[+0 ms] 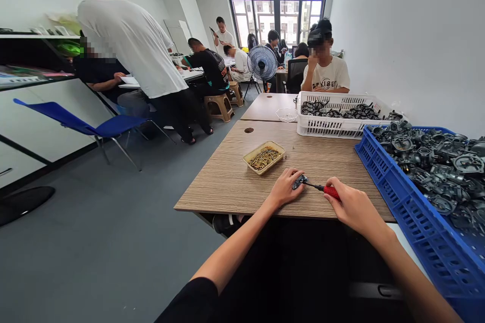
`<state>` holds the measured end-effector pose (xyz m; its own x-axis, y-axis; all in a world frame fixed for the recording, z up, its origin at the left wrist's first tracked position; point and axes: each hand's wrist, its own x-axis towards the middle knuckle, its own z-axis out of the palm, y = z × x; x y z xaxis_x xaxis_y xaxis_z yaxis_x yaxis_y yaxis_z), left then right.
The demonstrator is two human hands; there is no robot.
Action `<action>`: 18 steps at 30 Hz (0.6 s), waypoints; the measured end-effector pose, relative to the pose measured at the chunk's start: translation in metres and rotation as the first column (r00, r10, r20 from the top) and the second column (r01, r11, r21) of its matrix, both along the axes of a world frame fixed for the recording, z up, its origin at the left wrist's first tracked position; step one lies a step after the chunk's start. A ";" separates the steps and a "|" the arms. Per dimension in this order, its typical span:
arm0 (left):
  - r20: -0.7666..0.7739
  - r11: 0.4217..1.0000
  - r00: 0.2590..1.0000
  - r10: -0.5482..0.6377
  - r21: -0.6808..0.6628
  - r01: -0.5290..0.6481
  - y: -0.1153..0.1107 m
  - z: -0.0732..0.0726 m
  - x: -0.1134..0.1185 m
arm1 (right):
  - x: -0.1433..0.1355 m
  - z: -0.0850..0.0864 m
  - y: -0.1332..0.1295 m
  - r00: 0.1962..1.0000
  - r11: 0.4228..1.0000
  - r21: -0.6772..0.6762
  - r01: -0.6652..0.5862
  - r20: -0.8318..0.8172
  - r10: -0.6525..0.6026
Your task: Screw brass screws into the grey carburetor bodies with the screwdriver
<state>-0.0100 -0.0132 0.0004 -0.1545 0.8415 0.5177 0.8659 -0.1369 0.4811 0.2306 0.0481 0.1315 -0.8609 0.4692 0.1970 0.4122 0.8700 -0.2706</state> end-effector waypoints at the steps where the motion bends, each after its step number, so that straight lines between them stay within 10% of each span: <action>1: 0.001 1.000 1.000 0.001 -0.002 -0.001 0.000 0.000 0.000 | 0.000 0.000 0.000 1.000 1.000 -0.001 -0.004 -0.001 0.004; 18: 0.003 1.000 1.000 -0.001 -0.012 0.001 0.000 0.000 0.000 | 0.000 0.001 -0.001 1.000 1.000 -0.030 0.005 0.016 -0.004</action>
